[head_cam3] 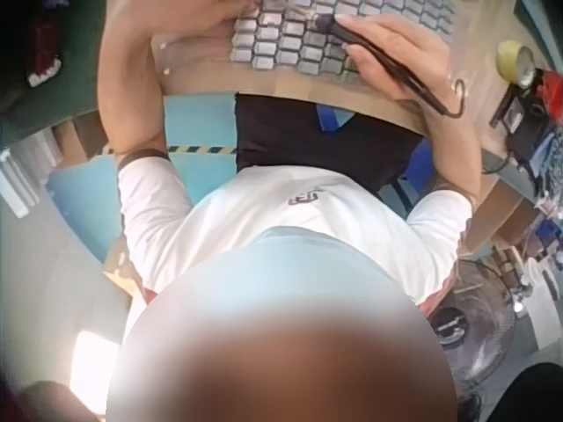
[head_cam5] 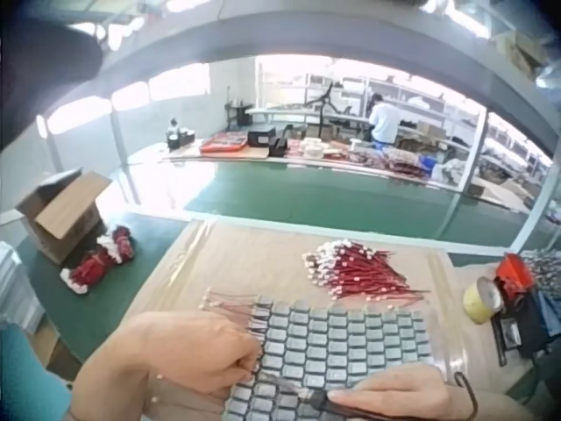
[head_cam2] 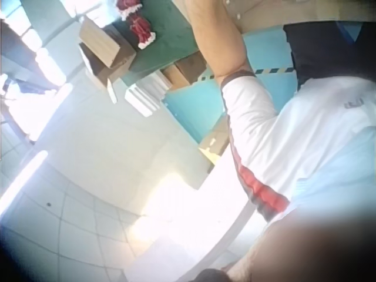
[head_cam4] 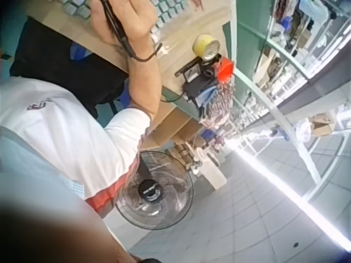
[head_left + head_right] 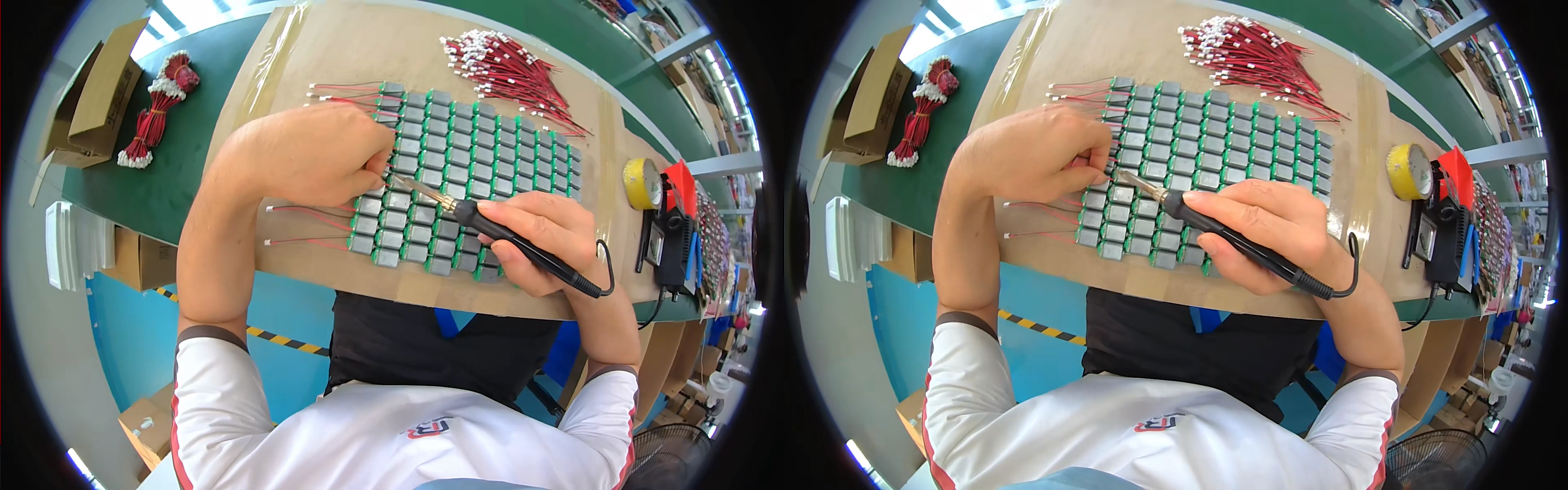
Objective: The person solders red and white wires onto small electronic components arranged on a cardboard base, using a soldering iron and solder wire.
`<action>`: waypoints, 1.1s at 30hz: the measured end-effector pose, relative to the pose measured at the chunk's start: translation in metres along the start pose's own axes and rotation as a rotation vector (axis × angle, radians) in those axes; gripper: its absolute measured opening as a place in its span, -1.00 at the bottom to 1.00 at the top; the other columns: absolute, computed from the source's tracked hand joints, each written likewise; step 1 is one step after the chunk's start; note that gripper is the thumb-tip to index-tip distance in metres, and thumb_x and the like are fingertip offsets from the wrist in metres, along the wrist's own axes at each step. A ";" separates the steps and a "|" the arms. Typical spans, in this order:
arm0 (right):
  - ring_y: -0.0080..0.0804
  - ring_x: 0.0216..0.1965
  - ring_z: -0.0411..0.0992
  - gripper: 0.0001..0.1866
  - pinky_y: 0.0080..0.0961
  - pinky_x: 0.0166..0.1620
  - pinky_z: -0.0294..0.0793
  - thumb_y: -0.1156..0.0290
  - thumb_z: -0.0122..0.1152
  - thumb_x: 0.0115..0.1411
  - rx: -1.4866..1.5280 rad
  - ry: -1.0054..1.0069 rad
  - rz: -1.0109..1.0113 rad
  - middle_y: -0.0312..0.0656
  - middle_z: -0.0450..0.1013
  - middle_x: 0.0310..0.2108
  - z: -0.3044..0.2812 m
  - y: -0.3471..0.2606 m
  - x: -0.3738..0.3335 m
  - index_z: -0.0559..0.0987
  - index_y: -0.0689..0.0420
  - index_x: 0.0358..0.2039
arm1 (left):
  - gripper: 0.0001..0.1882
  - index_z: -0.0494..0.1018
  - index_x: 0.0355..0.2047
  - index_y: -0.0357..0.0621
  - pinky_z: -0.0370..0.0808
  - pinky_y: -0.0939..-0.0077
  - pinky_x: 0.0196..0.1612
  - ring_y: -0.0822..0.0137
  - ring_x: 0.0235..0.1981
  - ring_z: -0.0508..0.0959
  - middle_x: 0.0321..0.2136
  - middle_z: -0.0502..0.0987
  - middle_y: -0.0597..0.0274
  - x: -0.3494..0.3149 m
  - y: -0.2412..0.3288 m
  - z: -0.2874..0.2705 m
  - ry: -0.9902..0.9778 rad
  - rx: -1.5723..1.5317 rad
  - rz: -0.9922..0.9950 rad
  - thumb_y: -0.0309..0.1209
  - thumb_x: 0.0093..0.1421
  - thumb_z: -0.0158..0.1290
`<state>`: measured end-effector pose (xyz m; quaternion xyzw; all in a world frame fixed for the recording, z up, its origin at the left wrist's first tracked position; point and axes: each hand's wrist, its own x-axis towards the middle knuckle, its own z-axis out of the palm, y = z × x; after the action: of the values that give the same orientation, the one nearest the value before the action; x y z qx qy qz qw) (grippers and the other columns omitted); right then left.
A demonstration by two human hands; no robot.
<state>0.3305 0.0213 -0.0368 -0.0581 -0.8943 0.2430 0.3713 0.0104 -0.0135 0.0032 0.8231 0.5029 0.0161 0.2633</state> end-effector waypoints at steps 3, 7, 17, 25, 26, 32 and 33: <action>-0.22 -0.49 0.60 -0.58 -0.40 -0.45 0.55 0.61 0.44 0.14 -0.011 0.024 0.044 -0.01 0.64 -0.38 -0.009 0.000 0.001 0.73 0.37 0.05 | -0.83 0.55 -0.38 -0.25 0.54 0.12 -0.20 -0.05 -0.31 0.63 -0.43 0.62 0.01 0.001 0.000 -0.001 -0.003 -0.012 0.010 -0.41 0.20 0.27; -0.17 -0.38 0.62 -0.59 -0.36 -0.30 0.60 0.58 0.47 0.19 -0.233 0.165 0.102 -0.01 0.67 -0.31 -0.036 0.024 -0.003 0.72 0.35 0.08 | -0.84 0.55 -0.39 -0.24 0.54 0.11 -0.18 -0.05 -0.31 0.63 -0.42 0.63 0.03 0.002 0.001 -0.004 0.006 -0.025 0.048 -0.41 0.19 0.28; -0.15 -0.06 0.65 -0.81 -0.34 0.04 0.60 0.60 0.35 0.34 -0.478 0.121 0.446 -0.07 0.68 -0.14 -0.111 0.087 -0.032 0.73 0.20 -0.05 | -0.87 0.56 -0.38 -0.22 0.56 0.00 -0.19 -0.13 -0.31 0.68 -0.42 0.69 -0.02 0.001 0.002 -0.003 0.003 -0.060 0.023 -0.40 0.22 0.19; -0.08 -0.16 0.61 -0.75 -0.16 -0.04 0.59 0.52 0.43 0.22 -0.534 -0.008 0.329 -0.12 0.67 -0.24 -0.118 0.103 -0.044 0.71 0.08 -0.07 | -0.85 0.55 -0.41 -0.22 0.56 0.11 -0.28 -0.06 -0.38 0.66 -0.47 0.65 -0.01 0.003 0.003 -0.006 0.010 -0.101 0.047 -0.44 0.16 0.30; -0.07 -0.18 0.60 -0.77 -0.15 -0.05 0.59 0.50 0.42 0.24 -0.520 0.019 0.312 -0.12 0.67 -0.25 -0.115 0.105 -0.045 0.71 0.07 -0.08 | -0.86 0.55 -0.41 -0.23 0.56 0.13 -0.29 -0.03 -0.40 0.66 -0.48 0.64 -0.01 0.003 0.004 -0.008 -0.008 -0.111 0.015 -0.47 0.14 0.31; -0.08 -0.24 0.57 -0.81 -0.20 -0.13 0.61 0.47 0.37 0.27 -0.602 0.074 0.401 -0.12 0.60 -0.37 -0.109 0.109 -0.049 0.73 0.04 -0.09 | -0.84 0.55 -0.41 -0.28 0.55 0.20 -0.33 0.04 -0.45 0.66 -0.50 0.63 0.00 0.003 0.008 -0.008 0.003 -0.158 -0.051 -0.52 0.10 0.34; -0.09 -0.25 0.56 -0.81 -0.21 -0.14 0.60 0.48 0.36 0.27 -0.569 0.095 0.368 -0.12 0.60 -0.39 -0.110 0.111 -0.049 0.73 0.05 -0.10 | -0.84 0.55 -0.41 -0.28 0.55 0.20 -0.33 0.04 -0.45 0.66 -0.50 0.63 0.00 0.004 0.009 -0.008 0.006 -0.155 -0.049 -0.52 0.10 0.34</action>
<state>0.4327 0.1471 -0.0540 -0.3310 -0.8825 0.0437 0.3311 0.0170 -0.0099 0.0132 0.7877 0.5208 0.0509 0.3251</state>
